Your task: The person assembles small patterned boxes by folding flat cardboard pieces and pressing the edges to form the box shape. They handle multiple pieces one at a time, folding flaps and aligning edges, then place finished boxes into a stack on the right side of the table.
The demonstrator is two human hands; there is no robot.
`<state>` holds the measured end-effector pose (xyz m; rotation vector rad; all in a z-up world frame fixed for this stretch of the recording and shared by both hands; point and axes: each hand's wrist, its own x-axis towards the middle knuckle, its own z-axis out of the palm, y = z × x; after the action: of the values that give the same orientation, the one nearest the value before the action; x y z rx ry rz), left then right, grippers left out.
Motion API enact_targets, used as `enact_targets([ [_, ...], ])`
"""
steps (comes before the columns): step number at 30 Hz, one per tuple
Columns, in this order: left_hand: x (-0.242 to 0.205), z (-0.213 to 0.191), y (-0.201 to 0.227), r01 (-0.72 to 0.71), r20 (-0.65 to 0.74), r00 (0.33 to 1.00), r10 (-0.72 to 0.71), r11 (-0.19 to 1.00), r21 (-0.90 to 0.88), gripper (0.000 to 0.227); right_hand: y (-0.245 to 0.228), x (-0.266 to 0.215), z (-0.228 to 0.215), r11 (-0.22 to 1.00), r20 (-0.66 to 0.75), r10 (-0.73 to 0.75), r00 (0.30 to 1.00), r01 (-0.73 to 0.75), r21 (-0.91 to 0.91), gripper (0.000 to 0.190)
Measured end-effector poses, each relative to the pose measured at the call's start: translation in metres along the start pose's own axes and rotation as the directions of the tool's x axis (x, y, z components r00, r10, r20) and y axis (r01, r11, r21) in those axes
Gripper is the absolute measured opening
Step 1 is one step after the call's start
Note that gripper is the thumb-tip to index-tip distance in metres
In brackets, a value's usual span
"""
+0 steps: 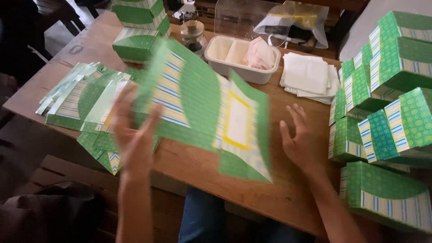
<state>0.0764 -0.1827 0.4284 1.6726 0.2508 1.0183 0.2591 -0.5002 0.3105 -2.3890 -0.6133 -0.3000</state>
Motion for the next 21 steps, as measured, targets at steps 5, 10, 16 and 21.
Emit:
enact_targets([
  [5, 0.012, -0.036, 0.063, -0.392, 0.001, 0.87, 0.493, 0.69, 0.609, 0.029, -0.025, 0.0, -0.013, 0.983, 0.04, 0.057, 0.998, -0.063, 0.173, 0.049],
  [10, -0.008, -0.026, 0.088, -0.441, -0.152, 0.79, 0.594, 0.723, 0.532, 0.039, -0.034, -0.003, -0.017, 0.999, 0.013, 0.031, 0.999, -0.032, 0.038, 0.044],
  [16, -0.011, 0.021, 0.084, -0.72, 0.228, 0.692, 0.685, 0.632, 0.286, 0.027, -0.034, 0.0, -0.009, 0.92, 0.099, 0.206, 0.973, -0.228, 0.32, 0.035],
  [21, -0.059, 0.093, 0.008, -0.647, 0.631, 0.668, 0.394, 0.727, 0.231, 0.081, -0.034, 0.003, -0.02, 0.638, 0.339, 0.315, 0.886, -0.463, 0.616, 0.035],
])
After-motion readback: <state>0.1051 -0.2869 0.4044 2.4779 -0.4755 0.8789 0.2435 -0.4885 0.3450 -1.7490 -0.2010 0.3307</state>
